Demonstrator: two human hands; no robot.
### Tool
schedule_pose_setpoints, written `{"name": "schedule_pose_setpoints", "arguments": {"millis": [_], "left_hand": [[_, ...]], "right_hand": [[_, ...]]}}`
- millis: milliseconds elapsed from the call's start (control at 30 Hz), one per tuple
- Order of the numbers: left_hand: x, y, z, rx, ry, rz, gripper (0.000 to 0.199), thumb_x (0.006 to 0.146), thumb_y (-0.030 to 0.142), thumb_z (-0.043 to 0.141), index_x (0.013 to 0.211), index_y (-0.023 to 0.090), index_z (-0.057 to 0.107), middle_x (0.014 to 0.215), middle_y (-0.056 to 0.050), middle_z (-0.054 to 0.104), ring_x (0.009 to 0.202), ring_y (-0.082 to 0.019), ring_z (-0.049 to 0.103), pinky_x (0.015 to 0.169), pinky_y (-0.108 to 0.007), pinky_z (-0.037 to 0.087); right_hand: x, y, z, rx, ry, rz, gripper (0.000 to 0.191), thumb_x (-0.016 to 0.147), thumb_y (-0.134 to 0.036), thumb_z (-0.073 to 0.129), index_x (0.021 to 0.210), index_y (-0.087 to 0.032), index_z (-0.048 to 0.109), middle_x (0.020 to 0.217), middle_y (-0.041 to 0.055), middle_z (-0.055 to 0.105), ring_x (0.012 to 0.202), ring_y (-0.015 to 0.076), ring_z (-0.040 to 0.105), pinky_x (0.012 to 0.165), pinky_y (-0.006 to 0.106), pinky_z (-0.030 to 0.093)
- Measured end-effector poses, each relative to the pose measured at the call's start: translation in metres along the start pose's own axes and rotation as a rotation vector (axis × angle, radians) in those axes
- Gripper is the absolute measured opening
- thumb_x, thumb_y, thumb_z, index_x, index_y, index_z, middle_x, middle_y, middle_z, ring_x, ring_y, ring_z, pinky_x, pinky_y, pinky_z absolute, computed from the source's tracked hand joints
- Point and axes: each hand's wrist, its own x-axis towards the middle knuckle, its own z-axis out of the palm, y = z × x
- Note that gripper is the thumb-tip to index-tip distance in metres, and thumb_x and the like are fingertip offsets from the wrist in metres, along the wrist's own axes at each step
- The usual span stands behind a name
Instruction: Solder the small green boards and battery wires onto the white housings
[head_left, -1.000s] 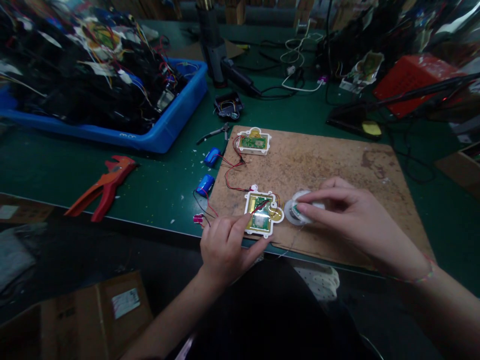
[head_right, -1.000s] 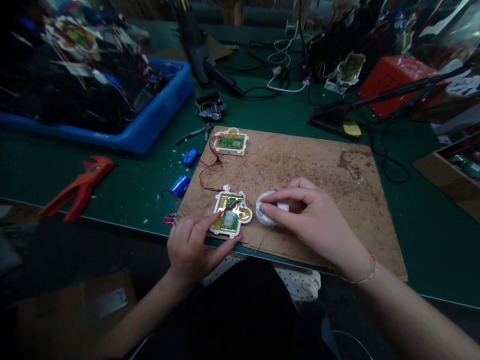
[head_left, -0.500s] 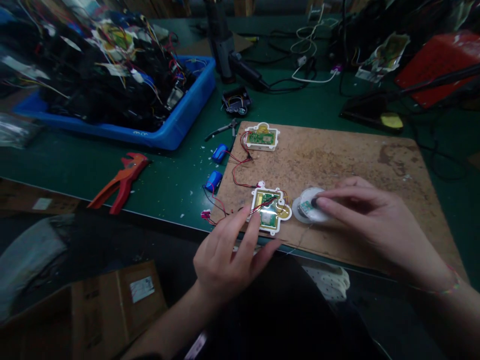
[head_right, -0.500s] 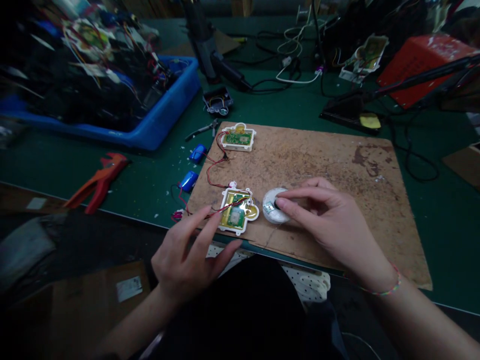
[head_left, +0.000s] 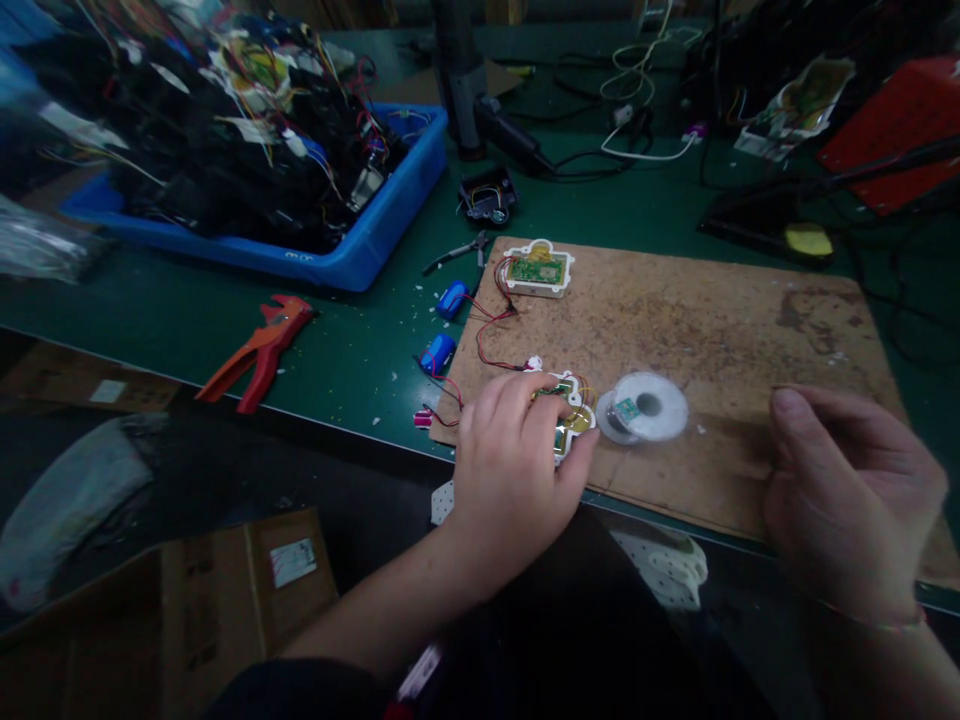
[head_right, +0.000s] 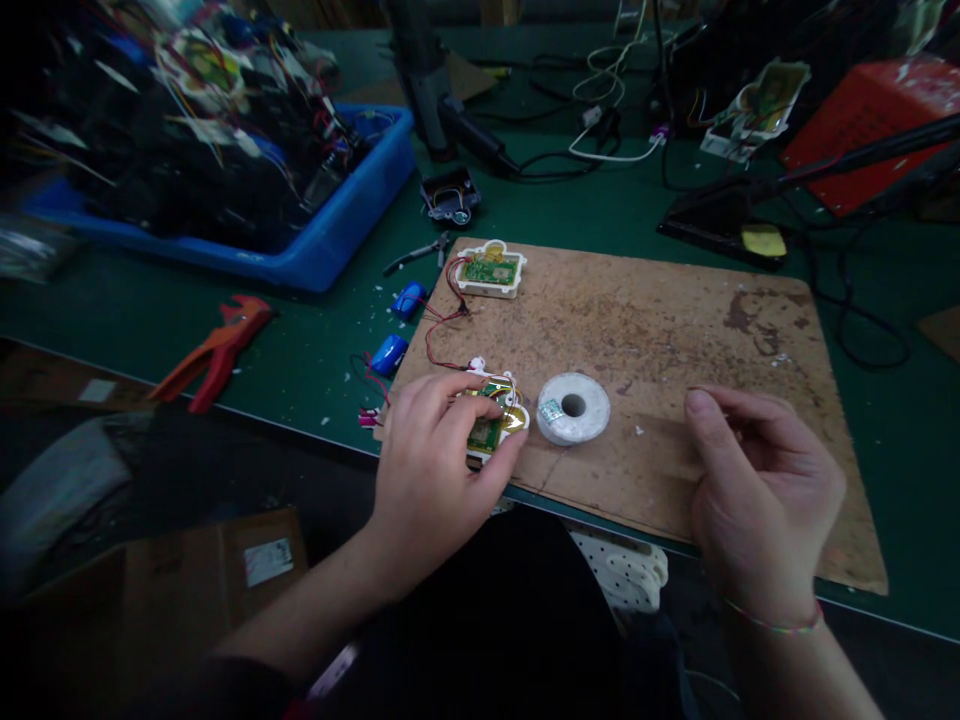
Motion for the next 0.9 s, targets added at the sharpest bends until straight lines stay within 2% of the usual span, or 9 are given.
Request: {"name": "schedule_pose_setpoints", "arguments": {"millis": [100, 267, 567, 733, 900], "left_hand": [[0.0, 0.0, 0.004, 0.012, -0.004, -0.005, 0.012, 0.094, 0.029, 0.076, 0.095, 0.019, 0.069, 0.121, -0.01, 0.073, 0.121, -0.033, 0.064, 0.103, -0.052, 0.048], [0.0, 0.0, 0.006, -0.02, 0.005, -0.002, 0.004, 0.094, 0.023, 0.072, 0.096, 0.02, 0.07, 0.119, -0.008, 0.074, 0.119, -0.03, 0.065, 0.101, -0.048, 0.048], [-0.001, -0.005, 0.008, -0.065, 0.01, -0.01, 0.006, 0.088, 0.017, 0.073, 0.094, 0.02, 0.07, 0.115, -0.009, 0.075, 0.114, -0.031, 0.067, 0.099, -0.049, 0.051], [0.001, -0.008, 0.009, -0.168, 0.042, 0.015, 0.009, 0.087, 0.013, 0.071, 0.091, 0.02, 0.069, 0.109, -0.007, 0.075, 0.108, -0.027, 0.067, 0.098, -0.046, 0.053], [0.002, -0.01, 0.008, -0.37, 0.073, 0.008, 0.009, 0.09, 0.011, 0.068, 0.091, 0.02, 0.067, 0.105, -0.005, 0.079, 0.104, -0.022, 0.072, 0.098, -0.041, 0.056]], "right_hand": [[-0.002, -0.002, 0.001, 0.065, 0.05, 0.024, 0.027, 0.077, -0.043, 0.088, 0.092, -0.022, 0.079, 0.089, 0.0038, 0.072, 0.071, 0.0141, 0.06, 0.074, 0.036, 0.049], [-0.001, -0.005, 0.003, 0.1, 0.044, 0.018, 0.024, 0.076, -0.039, 0.089, 0.09, -0.022, 0.08, 0.087, 0.0033, 0.073, 0.071, 0.0133, 0.059, 0.075, 0.036, 0.046], [-0.001, -0.005, 0.004, 0.129, 0.044, 0.02, 0.021, 0.075, -0.037, 0.09, 0.089, -0.024, 0.081, 0.086, 0.0028, 0.073, 0.07, 0.0129, 0.059, 0.076, 0.037, 0.046], [-0.001, -0.003, 0.001, 0.139, 0.032, 0.043, 0.022, 0.076, -0.037, 0.089, 0.091, -0.023, 0.081, 0.086, 0.0026, 0.072, 0.071, 0.0122, 0.058, 0.074, 0.035, 0.044], [-0.001, -0.001, 0.002, 0.134, 0.039, 0.038, 0.024, 0.076, -0.038, 0.089, 0.091, -0.022, 0.08, 0.085, 0.0022, 0.072, 0.07, 0.0123, 0.058, 0.071, 0.034, 0.044]]}}
